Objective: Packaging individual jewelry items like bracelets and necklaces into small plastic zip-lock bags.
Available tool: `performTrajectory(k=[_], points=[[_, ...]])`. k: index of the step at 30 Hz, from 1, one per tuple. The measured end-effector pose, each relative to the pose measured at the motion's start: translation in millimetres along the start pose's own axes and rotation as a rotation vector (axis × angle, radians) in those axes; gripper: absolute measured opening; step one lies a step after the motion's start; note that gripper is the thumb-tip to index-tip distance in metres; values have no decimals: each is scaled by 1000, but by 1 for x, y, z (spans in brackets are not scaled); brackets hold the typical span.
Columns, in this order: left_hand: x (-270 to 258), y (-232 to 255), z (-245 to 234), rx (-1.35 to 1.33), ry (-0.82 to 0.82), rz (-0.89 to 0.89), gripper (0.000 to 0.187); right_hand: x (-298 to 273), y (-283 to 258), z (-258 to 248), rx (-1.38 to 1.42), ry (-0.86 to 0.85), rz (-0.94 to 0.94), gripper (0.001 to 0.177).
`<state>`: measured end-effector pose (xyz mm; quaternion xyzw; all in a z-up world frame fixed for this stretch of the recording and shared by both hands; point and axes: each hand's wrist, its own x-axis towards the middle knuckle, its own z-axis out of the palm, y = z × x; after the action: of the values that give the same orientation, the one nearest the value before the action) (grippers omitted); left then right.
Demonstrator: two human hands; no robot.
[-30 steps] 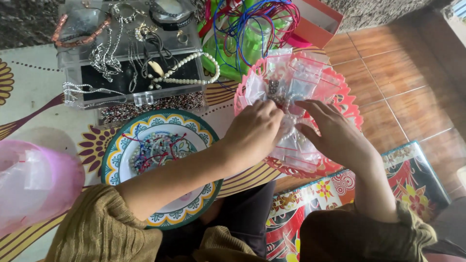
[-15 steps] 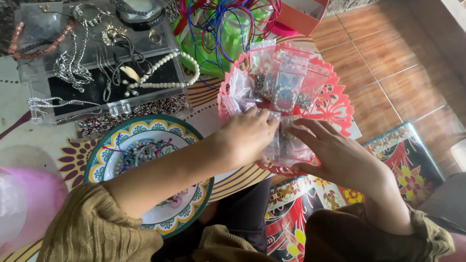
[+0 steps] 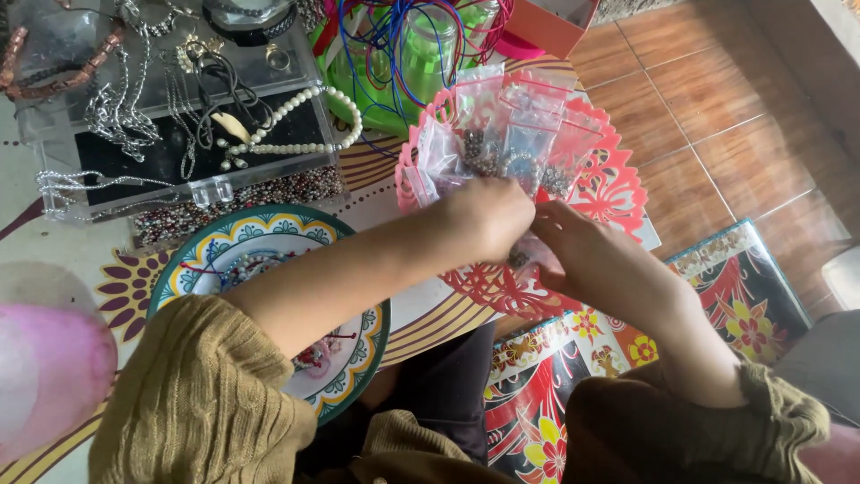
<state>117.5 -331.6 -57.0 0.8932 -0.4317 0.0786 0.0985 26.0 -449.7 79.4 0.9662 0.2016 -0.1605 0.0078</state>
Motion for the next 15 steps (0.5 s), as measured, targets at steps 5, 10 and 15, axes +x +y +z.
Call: performTrajectory(k=[5, 10, 15], points=[[28, -44, -95, -185, -402, 63, 27, 17, 39, -10, 284, -13, 85, 48], [54, -82, -48, -306, -482, -76, 71, 41, 66, -7, 367, 49, 172, 43], [35, -85, -80, -448, -492, -23, 56, 47, 72, -2, 436, 95, 160, 41]])
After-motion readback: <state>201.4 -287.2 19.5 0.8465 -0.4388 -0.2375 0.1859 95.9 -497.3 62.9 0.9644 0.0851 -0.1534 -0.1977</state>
